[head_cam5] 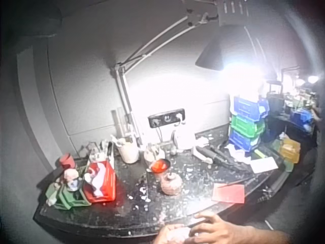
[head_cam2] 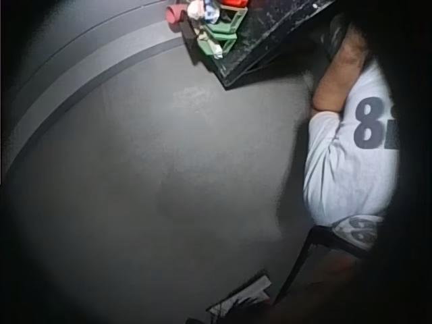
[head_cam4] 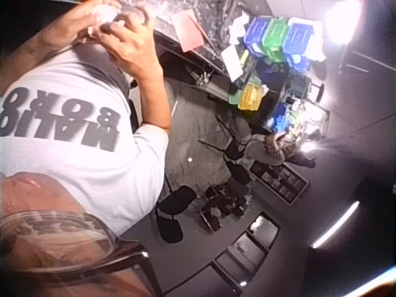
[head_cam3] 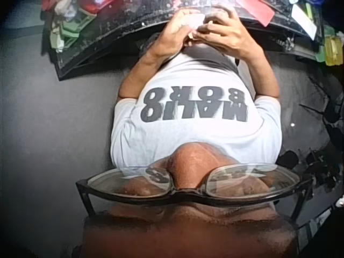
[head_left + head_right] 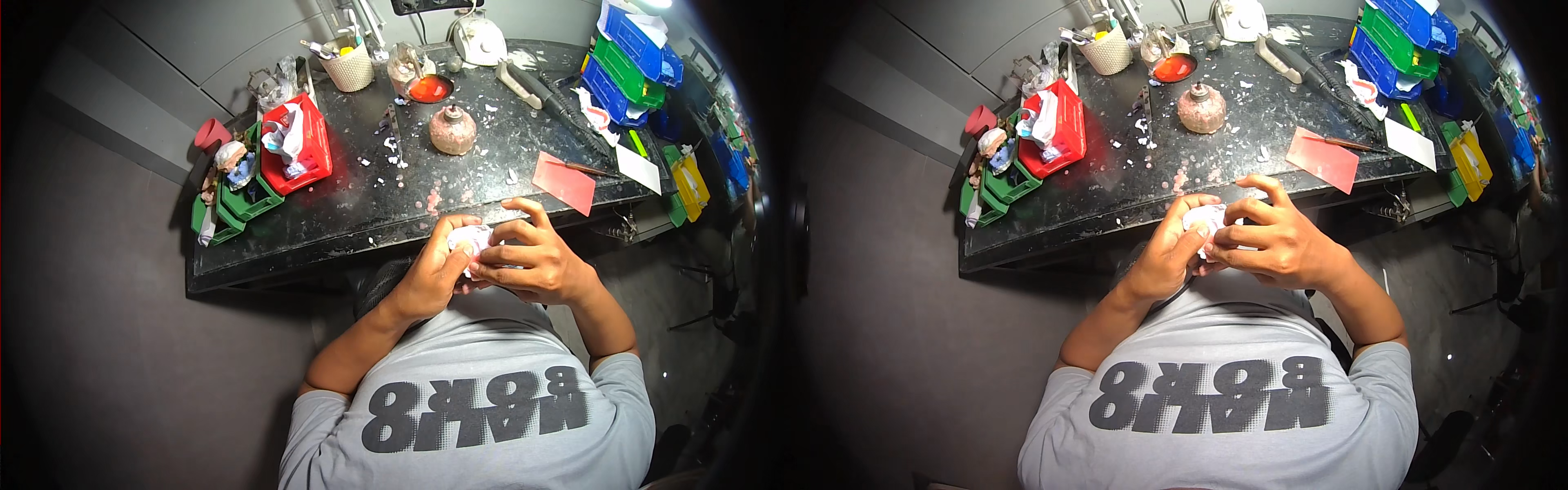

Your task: The person cuts a wax sheet with a tool, presses and molds the wax onto a dental cast by hand, and melts and shapes the wax on the cast using a heated carving tool.

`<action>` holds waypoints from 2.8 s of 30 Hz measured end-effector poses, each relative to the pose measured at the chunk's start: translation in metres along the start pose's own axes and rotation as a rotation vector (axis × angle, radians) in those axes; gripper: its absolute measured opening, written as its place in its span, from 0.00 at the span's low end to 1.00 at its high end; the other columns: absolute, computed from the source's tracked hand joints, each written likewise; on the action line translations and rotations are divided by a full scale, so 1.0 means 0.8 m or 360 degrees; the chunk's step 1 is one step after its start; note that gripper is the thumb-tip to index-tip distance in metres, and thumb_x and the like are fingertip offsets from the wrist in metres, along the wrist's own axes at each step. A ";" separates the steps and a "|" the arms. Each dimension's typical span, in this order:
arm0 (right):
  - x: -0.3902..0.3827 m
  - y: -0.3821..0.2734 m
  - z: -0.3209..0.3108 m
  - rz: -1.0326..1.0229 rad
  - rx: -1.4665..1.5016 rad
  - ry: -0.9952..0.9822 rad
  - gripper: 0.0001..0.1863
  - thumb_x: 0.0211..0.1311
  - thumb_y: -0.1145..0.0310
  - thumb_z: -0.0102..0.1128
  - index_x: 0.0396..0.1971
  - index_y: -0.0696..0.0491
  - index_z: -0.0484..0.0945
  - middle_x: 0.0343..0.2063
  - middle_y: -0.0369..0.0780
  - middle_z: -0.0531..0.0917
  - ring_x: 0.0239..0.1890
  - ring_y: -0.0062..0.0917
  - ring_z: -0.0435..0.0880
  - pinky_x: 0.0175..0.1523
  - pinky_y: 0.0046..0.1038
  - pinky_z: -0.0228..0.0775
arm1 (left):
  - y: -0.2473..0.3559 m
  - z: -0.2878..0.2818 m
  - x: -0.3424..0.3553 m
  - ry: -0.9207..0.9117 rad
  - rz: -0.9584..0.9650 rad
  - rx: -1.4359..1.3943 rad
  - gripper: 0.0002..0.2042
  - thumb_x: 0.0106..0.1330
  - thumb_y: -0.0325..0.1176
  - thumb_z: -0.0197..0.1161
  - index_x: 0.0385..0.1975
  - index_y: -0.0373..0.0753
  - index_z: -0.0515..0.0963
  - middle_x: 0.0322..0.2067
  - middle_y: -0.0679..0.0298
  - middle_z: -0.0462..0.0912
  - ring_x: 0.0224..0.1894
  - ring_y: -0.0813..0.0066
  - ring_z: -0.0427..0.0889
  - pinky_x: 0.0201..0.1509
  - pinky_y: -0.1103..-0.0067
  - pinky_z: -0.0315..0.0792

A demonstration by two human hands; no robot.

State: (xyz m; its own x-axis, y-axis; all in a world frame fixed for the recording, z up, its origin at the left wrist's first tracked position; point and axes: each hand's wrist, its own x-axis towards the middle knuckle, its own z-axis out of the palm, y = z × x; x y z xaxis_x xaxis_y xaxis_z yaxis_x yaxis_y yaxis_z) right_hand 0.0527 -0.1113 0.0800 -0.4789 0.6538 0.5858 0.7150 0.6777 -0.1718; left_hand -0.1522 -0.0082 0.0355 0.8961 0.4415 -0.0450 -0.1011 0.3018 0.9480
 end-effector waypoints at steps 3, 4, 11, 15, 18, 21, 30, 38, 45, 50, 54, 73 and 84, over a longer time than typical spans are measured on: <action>0.000 -0.001 -0.003 -0.0006 0.0016 0.0003 0.24 0.41 0.71 0.72 0.46 0.50 0.88 0.37 0.32 0.83 0.45 0.29 0.82 0.70 0.55 0.63 | 0.002 0.000 -0.002 -0.0012 -0.0006 0.0014 0.18 0.83 0.32 0.44 0.68 0.38 0.59 0.48 0.62 0.77 0.37 0.86 0.75 0.34 0.86 0.72; 0.000 -0.003 -0.003 -0.0006 0.0015 0.0004 0.24 0.41 0.71 0.72 0.46 0.50 0.88 0.37 0.32 0.83 0.45 0.29 0.82 0.70 0.55 0.63 | 0.003 0.001 -0.004 -0.0050 -0.0009 -0.0050 0.18 0.83 0.32 0.45 0.68 0.37 0.59 0.48 0.62 0.76 0.38 0.85 0.76 0.35 0.85 0.73; -0.005 -0.025 -0.001 0.0101 0.0387 0.0180 0.16 0.51 0.69 0.80 0.40 0.54 0.87 0.35 0.37 0.85 0.40 0.33 0.81 0.50 0.38 0.74 | 0.018 -0.002 -0.023 -0.0258 0.0370 0.0557 0.22 0.83 0.44 0.50 0.67 0.35 0.64 0.53 0.55 0.75 0.57 0.71 0.77 0.62 0.71 0.73; -0.014 -0.047 0.006 0.0353 0.0765 0.0243 0.15 0.52 0.70 0.80 0.40 0.54 0.87 0.34 0.37 0.86 0.37 0.32 0.81 0.44 0.32 0.74 | 0.026 -0.017 -0.037 -0.0543 0.0806 0.1298 0.25 0.69 0.52 0.69 0.54 0.36 0.78 0.56 0.53 0.75 0.64 0.54 0.74 0.67 0.65 0.67; -0.021 -0.057 0.012 0.0402 0.0991 0.0218 0.15 0.55 0.68 0.79 0.42 0.56 0.87 0.35 0.39 0.87 0.36 0.32 0.82 0.43 0.32 0.75 | 0.023 -0.008 -0.046 -0.0508 0.0925 0.1321 0.20 0.62 0.45 0.75 0.45 0.37 0.81 0.47 0.57 0.80 0.57 0.56 0.79 0.61 0.64 0.70; -0.024 -0.055 0.008 0.0482 0.1189 0.0169 0.15 0.57 0.68 0.78 0.42 0.57 0.88 0.35 0.41 0.88 0.36 0.33 0.84 0.43 0.33 0.75 | 0.022 0.002 -0.053 -0.0429 0.1015 0.1334 0.16 0.59 0.37 0.75 0.41 0.35 0.80 0.40 0.60 0.81 0.48 0.59 0.83 0.55 0.64 0.73; -0.041 -0.023 0.000 0.0386 0.1255 -0.0089 0.20 0.41 0.86 0.68 0.39 0.58 0.87 0.38 0.40 0.88 0.42 0.36 0.86 0.53 0.36 0.77 | 0.023 0.004 -0.052 -0.0627 0.1153 0.1433 0.14 0.59 0.34 0.74 0.39 0.30 0.84 0.40 0.56 0.85 0.47 0.56 0.86 0.52 0.66 0.79; -0.037 -0.028 -0.003 0.0318 0.1389 -0.0205 0.09 0.58 0.79 0.71 0.40 0.59 0.85 0.38 0.43 0.87 0.43 0.39 0.86 0.53 0.36 0.77 | 0.022 0.008 -0.055 -0.0717 0.1151 0.1431 0.15 0.61 0.34 0.74 0.41 0.30 0.85 0.40 0.55 0.84 0.46 0.58 0.86 0.52 0.65 0.80; -0.039 -0.041 -0.004 0.0257 0.1142 -0.0175 0.18 0.56 0.60 0.79 0.41 0.54 0.86 0.41 0.39 0.85 0.43 0.36 0.83 0.50 0.37 0.73 | 0.030 0.011 -0.053 -0.0762 0.1166 0.1490 0.15 0.60 0.35 0.74 0.40 0.31 0.84 0.40 0.56 0.83 0.47 0.57 0.85 0.54 0.65 0.79; -0.044 -0.044 0.003 0.0180 0.1011 -0.0116 0.14 0.56 0.67 0.78 0.40 0.54 0.86 0.39 0.37 0.86 0.44 0.33 0.83 0.50 0.37 0.73 | 0.028 0.012 -0.051 -0.0809 0.1150 0.1505 0.15 0.59 0.34 0.74 0.41 0.30 0.83 0.41 0.54 0.84 0.48 0.55 0.85 0.54 0.65 0.80; -0.051 -0.040 0.008 0.0136 0.1024 -0.0052 0.13 0.55 0.70 0.78 0.39 0.55 0.87 0.38 0.37 0.87 0.43 0.33 0.84 0.50 0.37 0.73 | 0.025 0.012 -0.052 -0.0813 0.1155 0.1481 0.16 0.59 0.34 0.75 0.42 0.30 0.83 0.42 0.53 0.84 0.49 0.54 0.85 0.54 0.65 0.80; -0.066 -0.044 0.022 0.0291 0.1464 -0.0027 0.11 0.59 0.70 0.77 0.40 0.57 0.88 0.36 0.39 0.88 0.41 0.33 0.87 0.51 0.34 0.74 | 0.024 0.017 -0.055 -0.0779 0.0915 0.1199 0.15 0.58 0.26 0.76 0.45 0.35 0.82 0.42 0.59 0.84 0.50 0.58 0.85 0.56 0.66 0.77; -0.068 -0.049 0.028 0.0309 0.1473 -0.0016 0.11 0.58 0.73 0.76 0.40 0.56 0.88 0.35 0.37 0.86 0.39 0.31 0.83 0.48 0.34 0.72 | 0.016 0.014 -0.060 -0.0764 0.0876 0.1090 0.14 0.58 0.25 0.76 0.43 0.35 0.84 0.41 0.61 0.84 0.48 0.61 0.84 0.55 0.66 0.74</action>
State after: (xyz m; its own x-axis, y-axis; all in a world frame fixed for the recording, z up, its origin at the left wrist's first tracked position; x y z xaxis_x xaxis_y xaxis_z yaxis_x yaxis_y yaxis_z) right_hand 0.0390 -0.1661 0.0370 -0.4016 0.7831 0.4747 0.0968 0.5518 -0.8283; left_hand -0.1913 -0.0351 0.0537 0.8943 -0.0602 0.4433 -0.4189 -0.4607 0.7825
